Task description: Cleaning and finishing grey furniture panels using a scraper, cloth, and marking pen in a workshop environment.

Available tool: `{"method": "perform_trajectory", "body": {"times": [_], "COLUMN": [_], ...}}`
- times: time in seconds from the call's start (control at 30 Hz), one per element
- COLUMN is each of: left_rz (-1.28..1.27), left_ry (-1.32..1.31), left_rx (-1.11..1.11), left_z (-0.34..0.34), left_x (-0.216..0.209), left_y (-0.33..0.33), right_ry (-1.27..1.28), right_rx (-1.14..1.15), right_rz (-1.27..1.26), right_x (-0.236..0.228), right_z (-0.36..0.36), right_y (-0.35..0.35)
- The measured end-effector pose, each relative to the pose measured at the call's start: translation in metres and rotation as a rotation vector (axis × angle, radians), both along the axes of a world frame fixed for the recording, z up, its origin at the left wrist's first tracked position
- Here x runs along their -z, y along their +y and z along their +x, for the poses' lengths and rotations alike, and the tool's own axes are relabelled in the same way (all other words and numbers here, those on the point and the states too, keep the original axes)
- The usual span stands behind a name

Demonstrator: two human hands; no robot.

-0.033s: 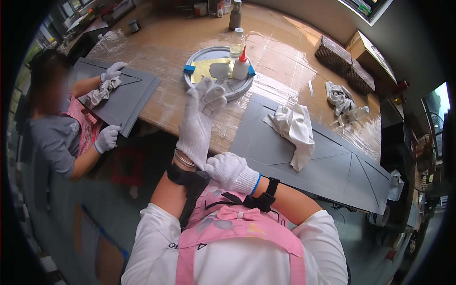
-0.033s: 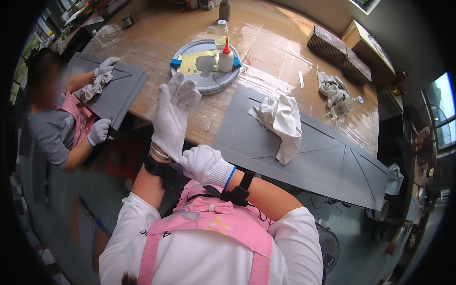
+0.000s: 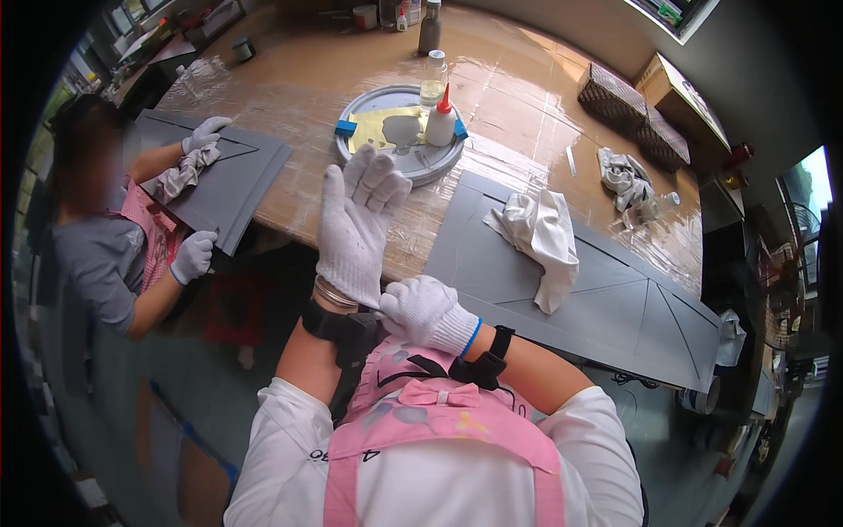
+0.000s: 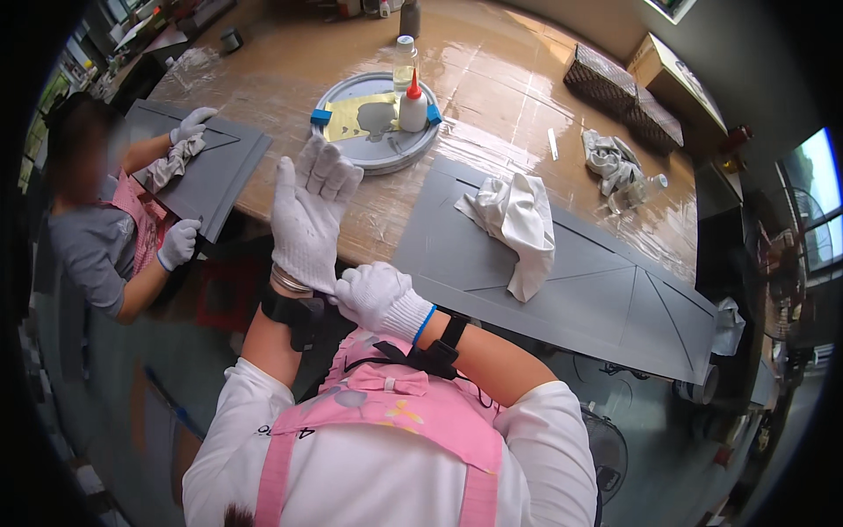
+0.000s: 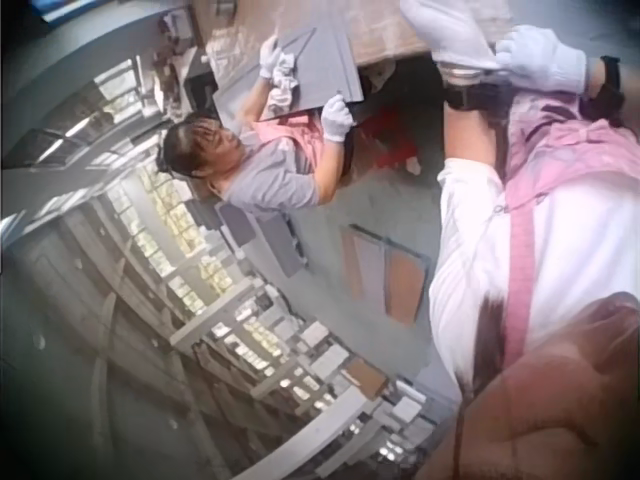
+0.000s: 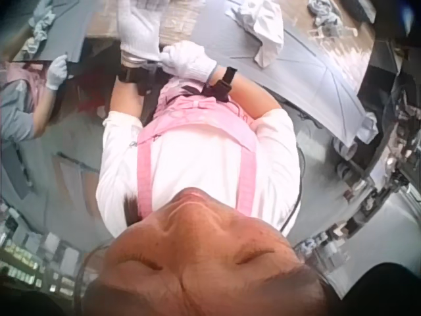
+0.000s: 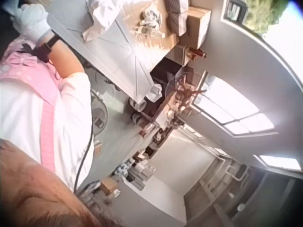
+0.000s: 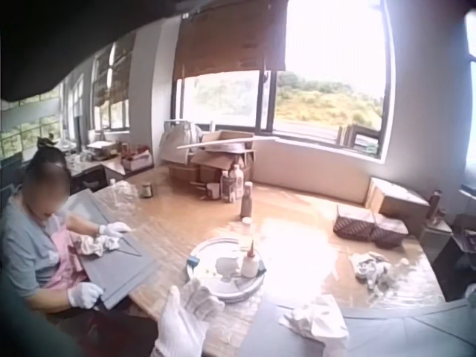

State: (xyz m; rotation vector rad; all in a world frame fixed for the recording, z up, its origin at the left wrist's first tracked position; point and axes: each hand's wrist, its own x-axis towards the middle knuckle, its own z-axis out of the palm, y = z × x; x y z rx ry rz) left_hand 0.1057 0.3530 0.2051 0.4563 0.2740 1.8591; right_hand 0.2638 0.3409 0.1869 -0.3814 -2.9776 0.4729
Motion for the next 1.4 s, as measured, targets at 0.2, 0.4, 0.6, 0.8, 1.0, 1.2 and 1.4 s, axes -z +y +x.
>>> {"method": "perform_trajectory", "body": {"times": [0.2,0.4,0.6,0.8,1.0,1.2,1.4], "left_rz": [0.205,0.19,0.283,-0.387,-1.155,-0.941,-0.873], "left_ry": [-0.347,-0.381,-0.188,-0.053,0.49,1.04,1.026], "left_rx": [0.366,0.447,0.578,0.204,0.2,0.211,0.228], "left_z": [0.042,0.065,0.064,0.011,0.032,0.07,0.075], "left_x": [-0.018,-0.028,-0.011,0.052,0.115,0.155,0.164], "left_y": [-0.015,-0.021,-0.013,-0.035,-0.069,-0.059,-0.057], "right_ry": [0.094,0.568,0.346,0.187,-0.139,0.003,-0.124], "right_rx": [0.319,0.261,0.11,0.789,1.159,0.457,1.082], "right_rz": [-0.245,-0.707,-0.265,0.373,-0.025,-0.007,0.39], "right_x": [0.0,0.052,0.042,0.054,0.101,0.12,0.126], "right_z": [-0.003,-0.003,0.02,0.133,0.172,0.102,0.284], "right_y": [-0.003,-0.008,-0.002,0.143,0.183,0.049,0.084]}}
